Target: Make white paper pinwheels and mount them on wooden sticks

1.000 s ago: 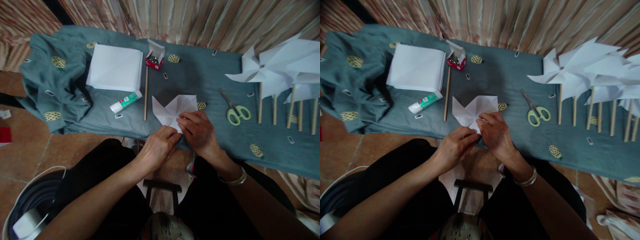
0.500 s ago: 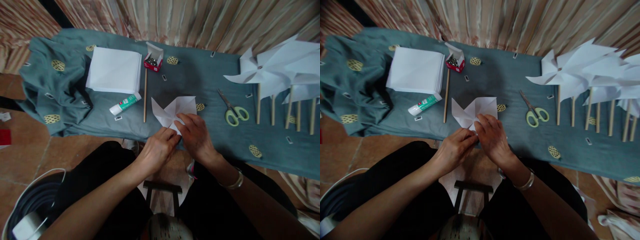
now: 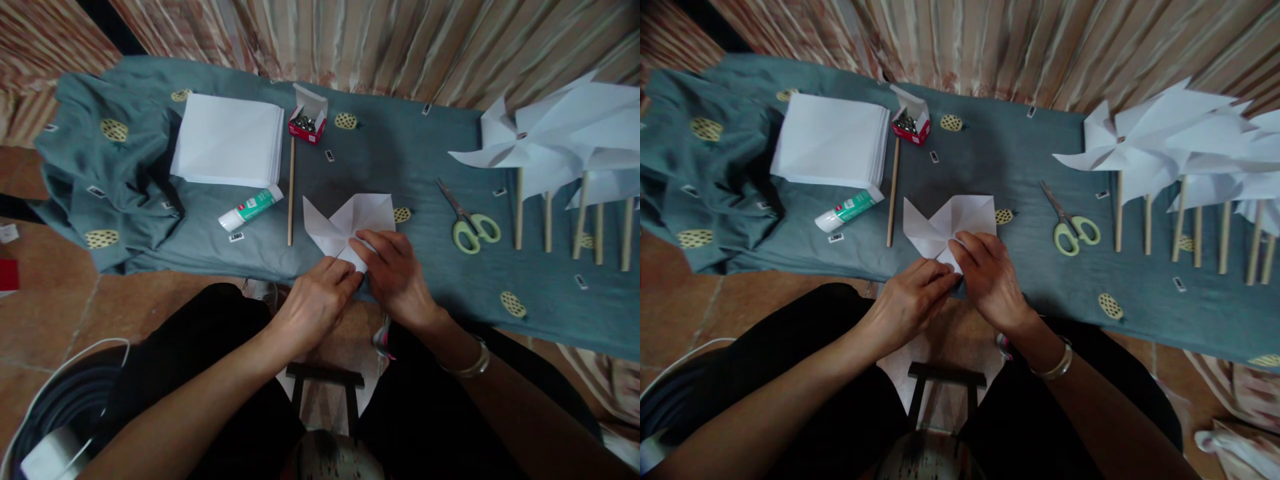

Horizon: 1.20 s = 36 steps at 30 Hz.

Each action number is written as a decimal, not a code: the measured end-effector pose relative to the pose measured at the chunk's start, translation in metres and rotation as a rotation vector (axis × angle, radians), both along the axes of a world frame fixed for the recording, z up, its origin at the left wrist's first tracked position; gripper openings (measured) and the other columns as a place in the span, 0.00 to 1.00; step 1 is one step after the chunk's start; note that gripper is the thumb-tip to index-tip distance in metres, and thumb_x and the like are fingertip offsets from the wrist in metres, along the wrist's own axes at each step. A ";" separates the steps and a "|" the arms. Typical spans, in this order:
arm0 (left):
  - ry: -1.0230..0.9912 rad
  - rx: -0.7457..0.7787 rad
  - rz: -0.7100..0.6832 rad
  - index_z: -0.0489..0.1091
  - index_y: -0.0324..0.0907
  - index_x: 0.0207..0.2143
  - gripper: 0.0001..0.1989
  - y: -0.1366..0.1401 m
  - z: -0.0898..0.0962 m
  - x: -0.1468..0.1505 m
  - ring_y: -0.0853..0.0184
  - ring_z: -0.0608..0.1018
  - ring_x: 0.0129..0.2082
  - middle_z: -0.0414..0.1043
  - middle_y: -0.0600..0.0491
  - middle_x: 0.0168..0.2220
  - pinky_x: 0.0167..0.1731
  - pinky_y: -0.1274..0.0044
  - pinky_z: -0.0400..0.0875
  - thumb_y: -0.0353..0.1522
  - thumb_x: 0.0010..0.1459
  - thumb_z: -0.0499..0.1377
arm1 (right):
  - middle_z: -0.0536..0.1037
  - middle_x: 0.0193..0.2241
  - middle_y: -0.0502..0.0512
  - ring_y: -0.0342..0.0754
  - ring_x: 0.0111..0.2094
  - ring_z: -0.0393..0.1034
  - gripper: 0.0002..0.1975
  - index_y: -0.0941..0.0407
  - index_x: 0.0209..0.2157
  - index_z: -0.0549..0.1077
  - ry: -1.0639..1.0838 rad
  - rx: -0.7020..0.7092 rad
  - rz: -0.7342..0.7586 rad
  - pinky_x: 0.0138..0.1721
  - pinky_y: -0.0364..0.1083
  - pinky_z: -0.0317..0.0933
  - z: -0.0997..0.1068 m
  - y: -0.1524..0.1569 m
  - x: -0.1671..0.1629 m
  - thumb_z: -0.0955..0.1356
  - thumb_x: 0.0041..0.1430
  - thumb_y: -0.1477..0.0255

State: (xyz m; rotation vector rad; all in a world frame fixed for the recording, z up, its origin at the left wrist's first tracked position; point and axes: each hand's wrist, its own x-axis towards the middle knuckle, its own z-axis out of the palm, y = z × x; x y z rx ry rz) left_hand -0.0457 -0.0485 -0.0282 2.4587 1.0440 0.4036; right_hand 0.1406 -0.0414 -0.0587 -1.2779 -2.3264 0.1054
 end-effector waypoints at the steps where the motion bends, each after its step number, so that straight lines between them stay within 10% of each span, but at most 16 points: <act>1: 0.005 -0.001 0.001 0.71 0.37 0.45 0.09 0.000 0.000 0.000 0.62 0.74 0.42 0.73 0.47 0.41 0.39 0.71 0.77 0.24 0.64 0.53 | 0.74 0.54 0.61 0.56 0.52 0.66 0.19 0.52 0.57 0.66 -0.015 -0.001 -0.013 0.54 0.59 0.64 -0.001 0.000 -0.001 0.58 0.68 0.78; 13: 0.037 0.109 -0.025 0.70 0.36 0.41 0.08 -0.001 0.002 0.001 0.62 0.74 0.40 0.74 0.46 0.40 0.35 0.71 0.77 0.24 0.65 0.51 | 0.71 0.57 0.53 0.58 0.58 0.65 0.19 0.41 0.53 0.67 0.041 -0.077 -0.095 0.56 0.64 0.62 -0.004 0.006 -0.008 0.60 0.67 0.76; 28: 0.023 0.083 -0.021 0.70 0.37 0.44 0.08 0.000 0.001 -0.003 0.61 0.75 0.41 0.73 0.46 0.42 0.37 0.71 0.77 0.26 0.65 0.52 | 0.73 0.56 0.57 0.56 0.57 0.66 0.22 0.47 0.54 0.71 0.180 -0.064 -0.081 0.56 0.60 0.66 0.009 0.007 0.003 0.59 0.64 0.80; 36: -0.034 0.140 -0.007 0.65 0.36 0.51 0.12 0.003 -0.002 -0.006 0.62 0.76 0.41 0.74 0.47 0.42 0.38 0.71 0.78 0.26 0.66 0.51 | 0.70 0.61 0.65 0.58 0.63 0.64 0.23 0.59 0.61 0.64 0.153 -0.098 -0.341 0.64 0.62 0.58 0.009 0.042 0.035 0.59 0.67 0.71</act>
